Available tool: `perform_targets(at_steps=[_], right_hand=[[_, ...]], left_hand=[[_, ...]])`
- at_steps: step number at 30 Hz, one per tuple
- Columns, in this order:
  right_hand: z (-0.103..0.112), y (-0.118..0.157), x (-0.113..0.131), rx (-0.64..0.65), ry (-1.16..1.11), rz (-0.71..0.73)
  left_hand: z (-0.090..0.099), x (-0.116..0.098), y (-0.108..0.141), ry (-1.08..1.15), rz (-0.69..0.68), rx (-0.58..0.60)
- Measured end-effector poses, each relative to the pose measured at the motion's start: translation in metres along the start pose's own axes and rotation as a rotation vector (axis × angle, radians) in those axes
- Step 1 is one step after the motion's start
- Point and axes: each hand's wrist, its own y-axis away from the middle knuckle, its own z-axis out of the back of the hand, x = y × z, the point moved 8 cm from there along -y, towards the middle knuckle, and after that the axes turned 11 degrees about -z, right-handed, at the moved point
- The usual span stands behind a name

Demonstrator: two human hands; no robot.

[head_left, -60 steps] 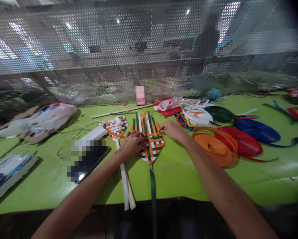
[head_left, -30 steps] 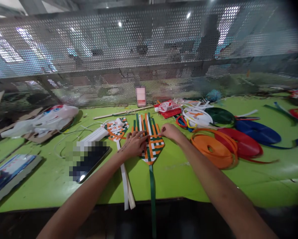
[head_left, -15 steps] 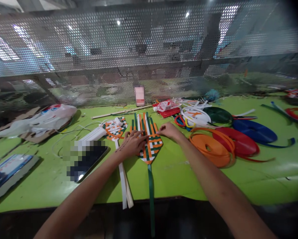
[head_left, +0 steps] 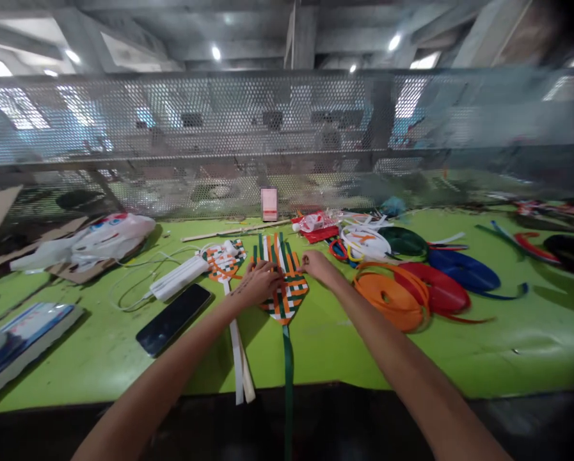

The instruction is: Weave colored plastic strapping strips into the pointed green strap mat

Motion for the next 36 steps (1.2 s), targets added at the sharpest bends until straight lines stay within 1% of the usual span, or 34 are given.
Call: perform_targets(at_steps=[2, 3, 5, 6, 13, 18, 24, 31, 36], right_hand=[[0.002, 0.006, 0.002, -0.023, -0.056, 0.091], [0.002, 0.009, 0.003, -0.014, -0.074, 0.139], [-0.004, 0.013, 0.005, 0.062, -0.112, 0.229], [-0.005, 0.014, 0.005, 0.083, -0.129, 0.249], [-0.005, 0.018, 0.005, 0.154, -0.119, 0.227], [-0.006, 0.021, 0.005, 0.158, -0.089, 0.239], [-0.008, 0.02, 0.005, 0.185, -0.094, 0.207], [-0.006, 0.023, 0.009, 0.173, -0.077, 0.22], [-0.007, 0.022, 0.008, 0.16, -0.084, 0.217]], left_hand=[[-0.001, 0.004, -0.005, 0.006, 0.024, -0.054], [-0.003, 0.006, -0.007, 0.016, 0.041, -0.08], [-0.007, 0.009, -0.009, 0.032, 0.063, -0.114], [-0.009, 0.01, -0.009, 0.033, 0.068, -0.125], [-0.013, 0.003, -0.004, 0.011, 0.038, -0.088], [-0.013, 0.004, -0.004, 0.014, 0.08, -0.084], [-0.015, 0.006, -0.006, 0.07, 0.102, -0.064], [-0.013, 0.006, -0.006, 0.097, 0.111, -0.059], [-0.011, 0.004, -0.007, 0.067, 0.104, -0.054]])
